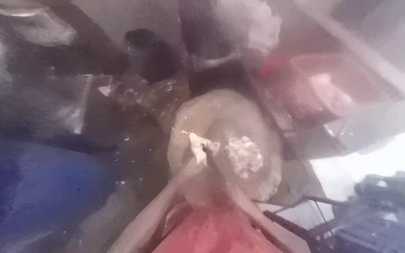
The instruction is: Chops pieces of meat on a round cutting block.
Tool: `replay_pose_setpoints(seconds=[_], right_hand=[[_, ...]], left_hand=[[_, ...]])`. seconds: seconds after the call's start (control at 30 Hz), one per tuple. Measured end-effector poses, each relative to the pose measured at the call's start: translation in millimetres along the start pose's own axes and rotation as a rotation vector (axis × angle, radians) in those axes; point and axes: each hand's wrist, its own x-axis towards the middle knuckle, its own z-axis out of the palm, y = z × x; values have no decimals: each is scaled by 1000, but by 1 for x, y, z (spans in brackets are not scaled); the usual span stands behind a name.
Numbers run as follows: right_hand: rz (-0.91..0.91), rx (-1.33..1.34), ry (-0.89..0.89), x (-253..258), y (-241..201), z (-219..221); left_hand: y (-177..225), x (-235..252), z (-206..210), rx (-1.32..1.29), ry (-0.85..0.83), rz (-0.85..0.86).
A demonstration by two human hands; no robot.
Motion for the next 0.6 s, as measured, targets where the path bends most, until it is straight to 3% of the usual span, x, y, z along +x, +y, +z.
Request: replay_pose_setpoints(seconds=[0.13, 0.2, 0.3, 0.37, 0.47, 0.53, 0.6], right_hand=[[-2, 39, 23, -52, -4, -13], [-31, -11, 60, -52, -9, -10], [72, -6, -27, -25, 2, 2], [105, 83, -42, -20, -13, -7], [-163, 284, 158, -53, -71, -13], [-382, 575, 253, -69, -103, -9], [-456, 615, 310, -70, -100, 4]], left_hand=[[0, -27, -25, -772, -280, 10], [-19, -22, -14, -937, -308, -52], [-58, -12, 19, -903, -222, -242], [-67, -17, 16, -779, -184, -269], [-82, -33, 11, -655, -209, -259], [-86, -43, 12, -654, -224, -278], [-82, -48, 13, -686, -215, -299]])
